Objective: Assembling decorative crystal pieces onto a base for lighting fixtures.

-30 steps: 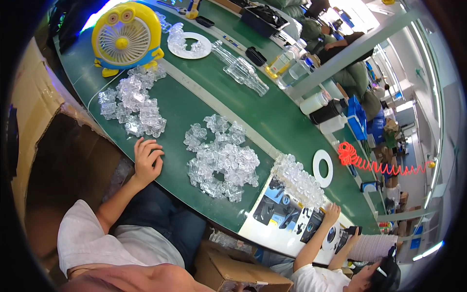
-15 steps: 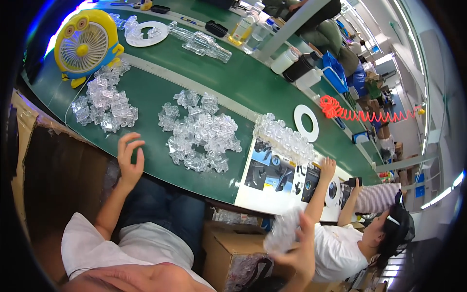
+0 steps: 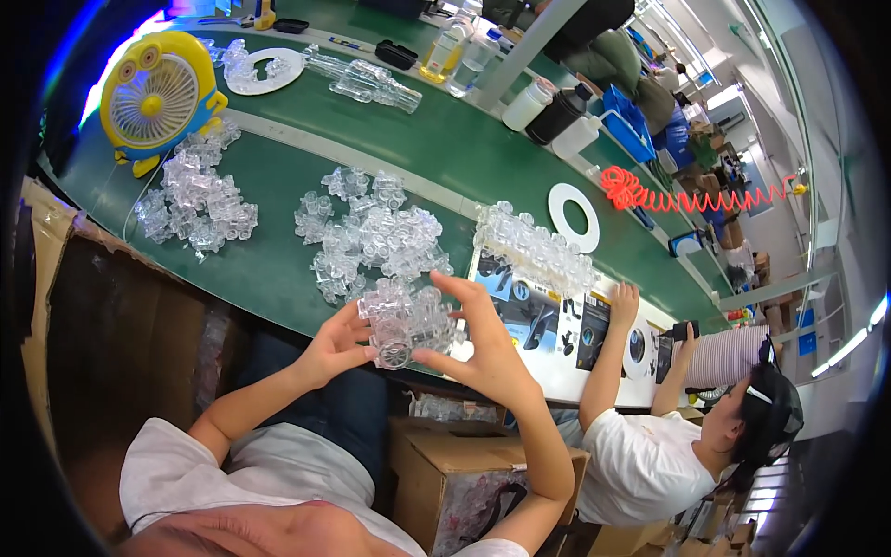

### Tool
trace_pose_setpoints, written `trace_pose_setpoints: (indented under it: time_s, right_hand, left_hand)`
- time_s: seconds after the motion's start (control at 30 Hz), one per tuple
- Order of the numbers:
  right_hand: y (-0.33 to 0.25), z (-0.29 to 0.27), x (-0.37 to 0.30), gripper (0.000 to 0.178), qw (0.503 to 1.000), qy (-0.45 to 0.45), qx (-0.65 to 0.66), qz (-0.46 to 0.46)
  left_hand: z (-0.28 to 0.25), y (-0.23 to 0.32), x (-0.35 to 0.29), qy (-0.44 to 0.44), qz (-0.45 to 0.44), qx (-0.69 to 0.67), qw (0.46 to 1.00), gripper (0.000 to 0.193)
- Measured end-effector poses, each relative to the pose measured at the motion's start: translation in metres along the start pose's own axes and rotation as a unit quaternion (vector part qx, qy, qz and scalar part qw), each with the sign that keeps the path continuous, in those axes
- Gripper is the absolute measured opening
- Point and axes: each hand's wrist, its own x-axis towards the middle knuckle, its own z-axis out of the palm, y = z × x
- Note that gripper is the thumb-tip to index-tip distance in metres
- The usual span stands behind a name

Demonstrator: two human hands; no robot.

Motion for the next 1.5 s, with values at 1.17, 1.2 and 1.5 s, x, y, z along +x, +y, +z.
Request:
trace_pose_setpoints:
  time_s: [1.17, 1.2, 1.5]
  right_hand:
    - [0.086, -0.011, -0.056, 0.062, 0.932, 0.223, -0.278, 0.059]
    - [0.071, -0.012, -0.073, 0.059, 0.928, 0.251, -0.269, 0.055]
    - [0.033, 0.099, -0.322, 0.023, 0.776, 0.339, -0.237, 0.477]
  left_hand:
    - [-0.053, 0.05, -0.093, 0.261, 0.143, 0.606, 0.738, 0.033]
    - [-0.056, 0.053, -0.094, 0.262, 0.137, 0.608, 0.737, 0.033]
    - [-0.056, 0.043, -0.052, 0.225, 0.213, 0.605, 0.733, 0.032]
